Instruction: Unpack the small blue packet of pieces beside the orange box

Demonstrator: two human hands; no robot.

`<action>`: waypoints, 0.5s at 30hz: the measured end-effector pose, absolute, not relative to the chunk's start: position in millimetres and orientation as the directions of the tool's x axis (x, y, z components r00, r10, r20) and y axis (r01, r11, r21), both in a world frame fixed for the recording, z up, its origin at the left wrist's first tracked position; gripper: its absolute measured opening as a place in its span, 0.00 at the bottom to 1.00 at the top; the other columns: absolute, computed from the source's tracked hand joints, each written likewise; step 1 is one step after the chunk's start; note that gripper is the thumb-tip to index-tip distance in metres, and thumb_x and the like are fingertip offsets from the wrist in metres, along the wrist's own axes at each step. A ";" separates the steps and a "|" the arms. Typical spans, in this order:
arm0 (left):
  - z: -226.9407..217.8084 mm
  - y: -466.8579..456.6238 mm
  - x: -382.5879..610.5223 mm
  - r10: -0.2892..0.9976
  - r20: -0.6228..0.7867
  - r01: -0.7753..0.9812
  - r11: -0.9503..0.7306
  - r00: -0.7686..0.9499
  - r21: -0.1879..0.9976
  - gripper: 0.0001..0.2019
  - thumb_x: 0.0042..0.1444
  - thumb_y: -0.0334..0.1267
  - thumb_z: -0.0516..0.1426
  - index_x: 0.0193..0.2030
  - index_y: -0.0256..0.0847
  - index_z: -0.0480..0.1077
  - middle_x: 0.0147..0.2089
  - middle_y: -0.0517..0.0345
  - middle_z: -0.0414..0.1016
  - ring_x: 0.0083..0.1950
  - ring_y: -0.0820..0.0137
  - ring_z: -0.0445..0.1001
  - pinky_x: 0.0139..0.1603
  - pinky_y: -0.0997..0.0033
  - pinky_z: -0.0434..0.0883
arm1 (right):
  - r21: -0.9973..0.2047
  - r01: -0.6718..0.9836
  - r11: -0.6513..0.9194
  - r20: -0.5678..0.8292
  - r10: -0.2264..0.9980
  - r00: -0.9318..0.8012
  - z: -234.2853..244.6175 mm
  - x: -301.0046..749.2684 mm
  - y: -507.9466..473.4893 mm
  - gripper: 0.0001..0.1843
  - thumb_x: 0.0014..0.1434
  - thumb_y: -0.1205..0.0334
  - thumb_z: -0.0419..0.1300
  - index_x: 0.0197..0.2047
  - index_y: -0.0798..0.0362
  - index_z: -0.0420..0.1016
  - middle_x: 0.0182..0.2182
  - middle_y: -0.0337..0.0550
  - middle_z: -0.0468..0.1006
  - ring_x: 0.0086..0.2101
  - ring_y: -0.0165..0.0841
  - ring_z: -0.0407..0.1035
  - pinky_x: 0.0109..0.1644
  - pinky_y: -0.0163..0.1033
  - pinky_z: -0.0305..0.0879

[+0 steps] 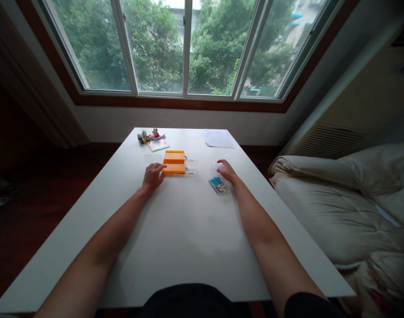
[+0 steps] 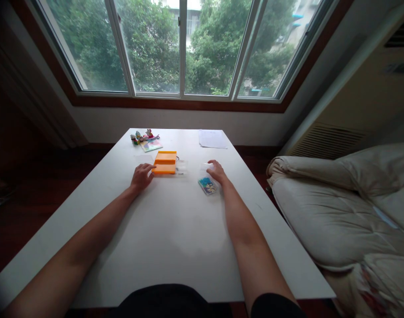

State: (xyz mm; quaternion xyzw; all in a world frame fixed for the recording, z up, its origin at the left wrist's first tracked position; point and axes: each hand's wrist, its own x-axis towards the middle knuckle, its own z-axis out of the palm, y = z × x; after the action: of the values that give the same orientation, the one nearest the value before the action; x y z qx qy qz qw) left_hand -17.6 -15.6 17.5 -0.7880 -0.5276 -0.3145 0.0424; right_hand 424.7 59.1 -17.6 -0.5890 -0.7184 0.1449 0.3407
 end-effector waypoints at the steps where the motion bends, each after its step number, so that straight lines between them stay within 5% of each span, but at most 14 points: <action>1: 19.1 -17.3 -15.1 0.800 0.541 0.855 -0.451 0.259 0.257 0.18 0.61 0.35 0.54 0.57 0.45 0.75 0.53 0.48 0.75 0.56 0.54 0.70 0.62 0.49 0.64 | -0.607 0.745 0.277 0.317 0.944 -0.092 -18.2 425.9 58.7 0.25 0.50 0.59 0.60 0.54 0.50 0.72 0.52 0.47 0.74 0.53 0.43 0.67 0.63 0.52 0.62; 8: 22.7 -22.4 -10.2 0.781 0.545 0.836 -0.493 0.304 0.240 0.18 0.61 0.34 0.54 0.56 0.45 0.76 0.54 0.48 0.75 0.57 0.53 0.69 0.62 0.48 0.65 | -0.543 0.765 0.348 0.385 0.912 -0.141 -16.3 425.6 50.2 0.26 0.49 0.57 0.62 0.52 0.50 0.71 0.48 0.47 0.73 0.50 0.44 0.67 0.61 0.52 0.63; 15: 29.1 -31.4 3.8 0.754 0.558 0.770 -0.568 0.347 0.290 0.16 0.63 0.35 0.53 0.54 0.44 0.75 0.54 0.49 0.75 0.56 0.56 0.70 0.60 0.50 0.68 | -0.528 0.736 0.423 0.619 0.785 -0.007 12.6 399.5 28.3 0.19 0.56 0.53 0.61 0.50 0.51 0.69 0.46 0.49 0.72 0.46 0.43 0.69 0.55 0.51 0.68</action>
State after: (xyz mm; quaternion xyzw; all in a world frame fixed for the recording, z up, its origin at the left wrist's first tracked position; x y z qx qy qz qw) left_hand 3.8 -31.4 29.1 -0.8205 -0.4645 -0.3331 0.0119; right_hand 399.5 28.3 12.6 -0.5365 -0.7090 0.0269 0.4568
